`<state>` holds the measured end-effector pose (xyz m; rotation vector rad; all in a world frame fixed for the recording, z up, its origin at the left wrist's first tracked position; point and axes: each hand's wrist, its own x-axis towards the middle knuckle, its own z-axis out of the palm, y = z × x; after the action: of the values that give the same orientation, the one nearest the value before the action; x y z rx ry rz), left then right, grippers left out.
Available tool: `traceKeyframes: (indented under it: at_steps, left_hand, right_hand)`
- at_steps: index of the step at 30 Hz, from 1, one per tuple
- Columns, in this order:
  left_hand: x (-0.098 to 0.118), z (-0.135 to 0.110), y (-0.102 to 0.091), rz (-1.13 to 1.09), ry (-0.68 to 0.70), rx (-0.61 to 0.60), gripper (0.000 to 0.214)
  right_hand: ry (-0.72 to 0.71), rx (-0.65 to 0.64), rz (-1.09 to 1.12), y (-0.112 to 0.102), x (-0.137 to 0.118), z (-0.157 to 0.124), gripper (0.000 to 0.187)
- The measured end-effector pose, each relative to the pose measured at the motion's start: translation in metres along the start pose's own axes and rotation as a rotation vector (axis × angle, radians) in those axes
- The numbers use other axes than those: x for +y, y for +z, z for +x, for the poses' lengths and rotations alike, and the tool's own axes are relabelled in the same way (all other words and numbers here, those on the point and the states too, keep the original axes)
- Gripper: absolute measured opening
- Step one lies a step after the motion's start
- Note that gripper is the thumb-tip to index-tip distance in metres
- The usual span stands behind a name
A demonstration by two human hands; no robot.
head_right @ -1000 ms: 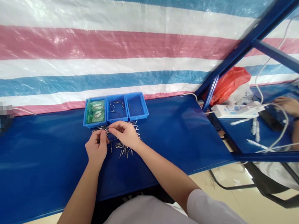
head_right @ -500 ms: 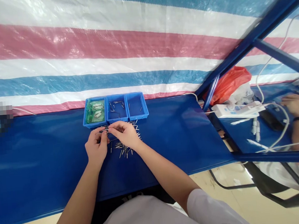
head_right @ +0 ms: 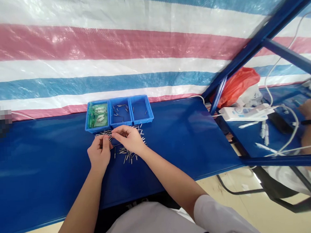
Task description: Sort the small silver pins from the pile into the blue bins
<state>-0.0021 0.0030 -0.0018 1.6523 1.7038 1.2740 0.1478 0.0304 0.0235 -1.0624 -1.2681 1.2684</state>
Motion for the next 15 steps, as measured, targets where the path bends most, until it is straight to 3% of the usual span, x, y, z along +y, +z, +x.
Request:
traceKeyframes:
  at_steps: [15]
  left_hand:
    - [0.0001,0.0000,0.0011,-0.016,0.002,0.008,0.027]
  right_hand:
    - [0.013,0.001,-0.011,0.0002,-0.0030,-0.0005,0.026]
